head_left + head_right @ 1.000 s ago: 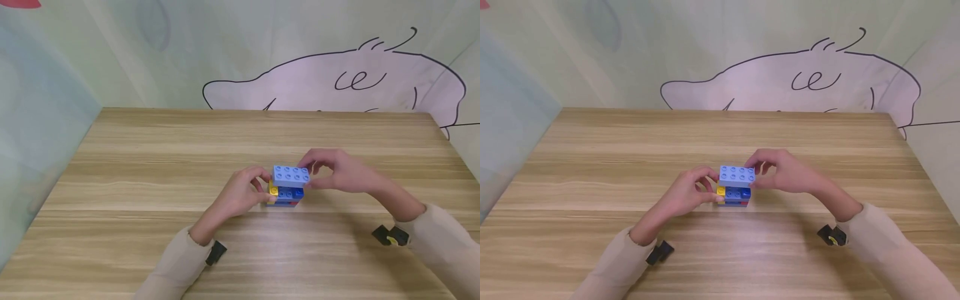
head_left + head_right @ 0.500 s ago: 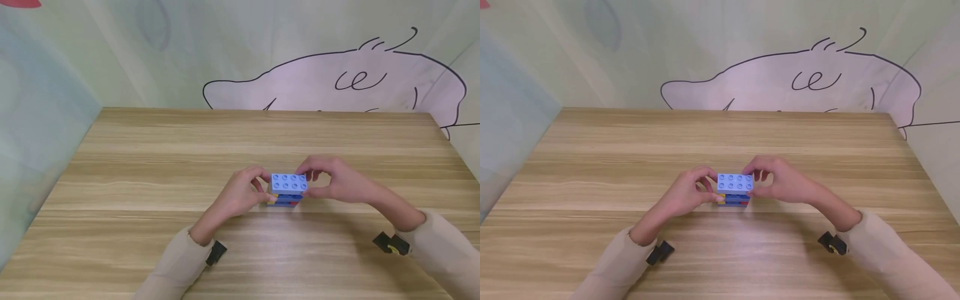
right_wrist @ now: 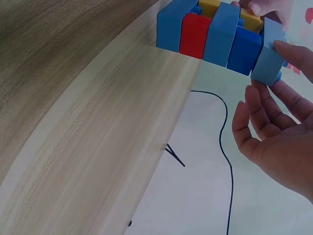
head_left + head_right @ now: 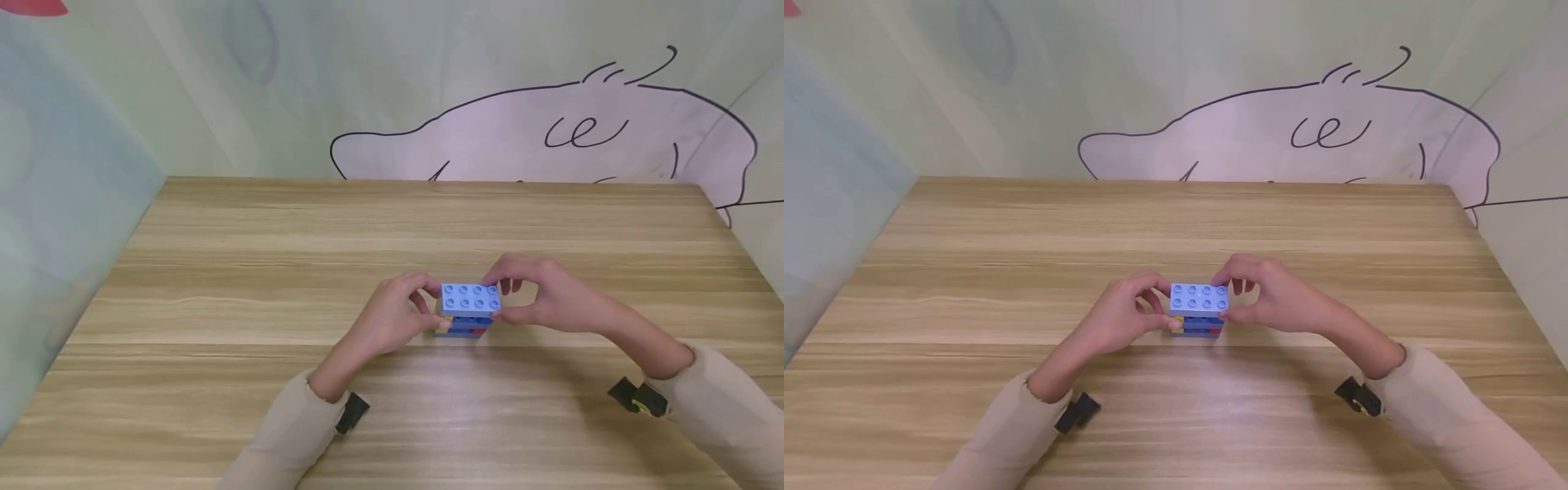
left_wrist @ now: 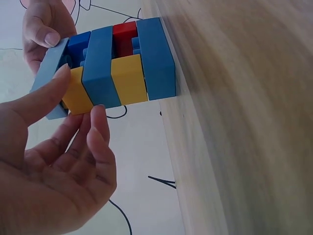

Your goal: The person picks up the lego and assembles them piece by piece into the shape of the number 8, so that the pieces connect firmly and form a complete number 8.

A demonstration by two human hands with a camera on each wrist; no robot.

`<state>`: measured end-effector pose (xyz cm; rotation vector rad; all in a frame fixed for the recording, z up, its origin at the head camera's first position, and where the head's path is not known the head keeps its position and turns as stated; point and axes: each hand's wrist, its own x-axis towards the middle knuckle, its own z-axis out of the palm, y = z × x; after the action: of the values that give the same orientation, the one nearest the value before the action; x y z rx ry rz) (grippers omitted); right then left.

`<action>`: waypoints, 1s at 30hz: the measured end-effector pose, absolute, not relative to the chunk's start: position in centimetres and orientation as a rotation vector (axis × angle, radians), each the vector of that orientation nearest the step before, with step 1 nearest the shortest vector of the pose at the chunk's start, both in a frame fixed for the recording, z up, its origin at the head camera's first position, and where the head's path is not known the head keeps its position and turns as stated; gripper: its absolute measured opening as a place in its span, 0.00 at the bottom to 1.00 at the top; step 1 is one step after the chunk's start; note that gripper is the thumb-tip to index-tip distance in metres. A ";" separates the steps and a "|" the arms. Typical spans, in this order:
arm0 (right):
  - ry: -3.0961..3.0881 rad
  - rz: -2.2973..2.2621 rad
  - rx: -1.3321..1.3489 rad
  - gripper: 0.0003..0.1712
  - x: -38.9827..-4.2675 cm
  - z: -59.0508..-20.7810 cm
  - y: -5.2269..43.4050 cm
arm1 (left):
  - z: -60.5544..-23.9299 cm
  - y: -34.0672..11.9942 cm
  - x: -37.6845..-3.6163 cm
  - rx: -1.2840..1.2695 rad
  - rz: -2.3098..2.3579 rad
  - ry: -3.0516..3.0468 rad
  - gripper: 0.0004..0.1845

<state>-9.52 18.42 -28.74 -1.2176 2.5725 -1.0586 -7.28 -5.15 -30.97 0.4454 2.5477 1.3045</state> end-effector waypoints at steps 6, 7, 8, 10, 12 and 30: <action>2.573 -1.049 -1.200 0.19 -9.5 -28.7 18.4 | -31.1 -5.3 -7.4 0.458 1.302 2.537 0.20; 2.573 -1.047 -1.196 0.19 -9.5 -28.7 18.4 | -31.1 -5.3 -7.4 0.460 1.302 2.531 0.20; 2.573 -1.045 -1.191 0.19 -9.4 -28.7 18.4 | -31.1 -5.4 -7.4 0.464 1.302 2.523 0.21; 2.573 -1.041 -1.179 0.19 -9.4 -28.6 18.4 | -31.0 -5.5 -7.4 0.467 1.307 2.504 0.21; 2.570 -1.042 -1.167 0.19 -9.4 -28.6 18.4 | -30.8 -5.6 -7.4 0.470 1.318 2.478 0.23; 2.573 -1.069 -1.182 0.19 -9.4 -28.6 18.4 | -30.4 -6.0 -7.4 0.579 1.391 2.432 0.18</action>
<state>-9.41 18.41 -28.63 -1.1820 2.5727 -1.0691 -7.36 -6.01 -30.37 0.5790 2.4318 1.3914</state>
